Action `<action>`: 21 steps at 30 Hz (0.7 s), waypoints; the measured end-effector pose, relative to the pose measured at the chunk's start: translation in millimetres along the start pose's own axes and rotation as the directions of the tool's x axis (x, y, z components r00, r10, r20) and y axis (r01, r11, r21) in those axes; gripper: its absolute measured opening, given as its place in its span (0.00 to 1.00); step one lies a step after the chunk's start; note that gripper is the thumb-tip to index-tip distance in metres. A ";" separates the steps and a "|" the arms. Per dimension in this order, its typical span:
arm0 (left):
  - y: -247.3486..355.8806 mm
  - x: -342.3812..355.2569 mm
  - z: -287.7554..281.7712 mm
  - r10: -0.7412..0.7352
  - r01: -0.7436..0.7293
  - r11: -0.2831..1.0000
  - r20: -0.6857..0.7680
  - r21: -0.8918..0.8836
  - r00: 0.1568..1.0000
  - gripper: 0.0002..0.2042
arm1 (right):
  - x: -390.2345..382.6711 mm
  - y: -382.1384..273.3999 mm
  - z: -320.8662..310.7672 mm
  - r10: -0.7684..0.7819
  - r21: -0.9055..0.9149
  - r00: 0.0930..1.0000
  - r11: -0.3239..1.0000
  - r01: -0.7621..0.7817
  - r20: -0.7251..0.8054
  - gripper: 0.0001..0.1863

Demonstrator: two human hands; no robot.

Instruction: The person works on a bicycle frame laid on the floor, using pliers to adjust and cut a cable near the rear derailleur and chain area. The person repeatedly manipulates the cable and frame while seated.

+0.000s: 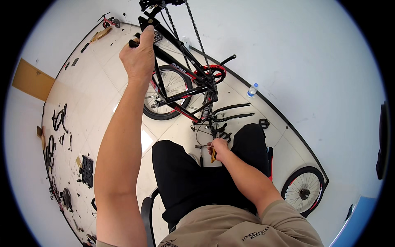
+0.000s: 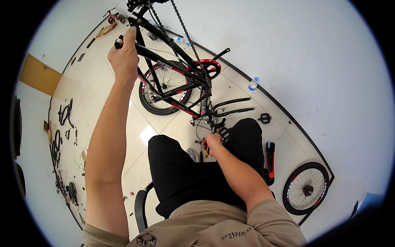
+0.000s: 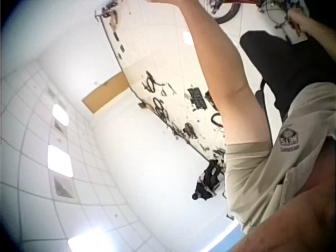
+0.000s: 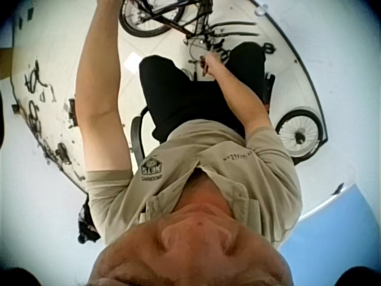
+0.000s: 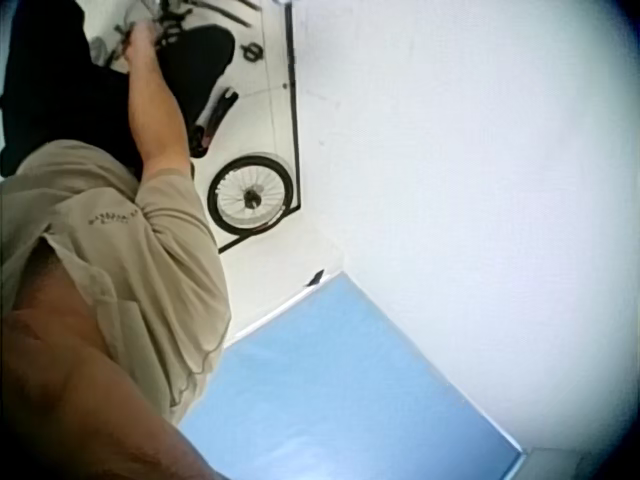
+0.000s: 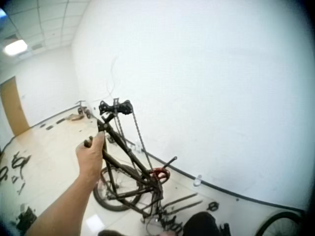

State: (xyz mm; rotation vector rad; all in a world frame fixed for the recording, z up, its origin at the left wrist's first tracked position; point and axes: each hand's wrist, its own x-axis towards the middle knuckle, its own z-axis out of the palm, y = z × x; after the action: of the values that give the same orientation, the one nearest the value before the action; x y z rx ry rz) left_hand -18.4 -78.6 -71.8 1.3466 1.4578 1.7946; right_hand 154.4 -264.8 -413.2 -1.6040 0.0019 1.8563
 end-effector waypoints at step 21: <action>4.5 -5.9 -0.5 -0.052 0.052 0.998 0.008 -0.042 0.999 0.24 | -23.3 -21.0 10.2 -0.269 0.191 0.963 0.947 0.259 0.029 0.12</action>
State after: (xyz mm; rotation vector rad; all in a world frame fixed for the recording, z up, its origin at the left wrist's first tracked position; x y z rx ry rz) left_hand -15.3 -85.1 -70.0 1.2808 1.4308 1.7764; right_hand 155.9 -255.5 -381.6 -1.3535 -0.0596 1.6411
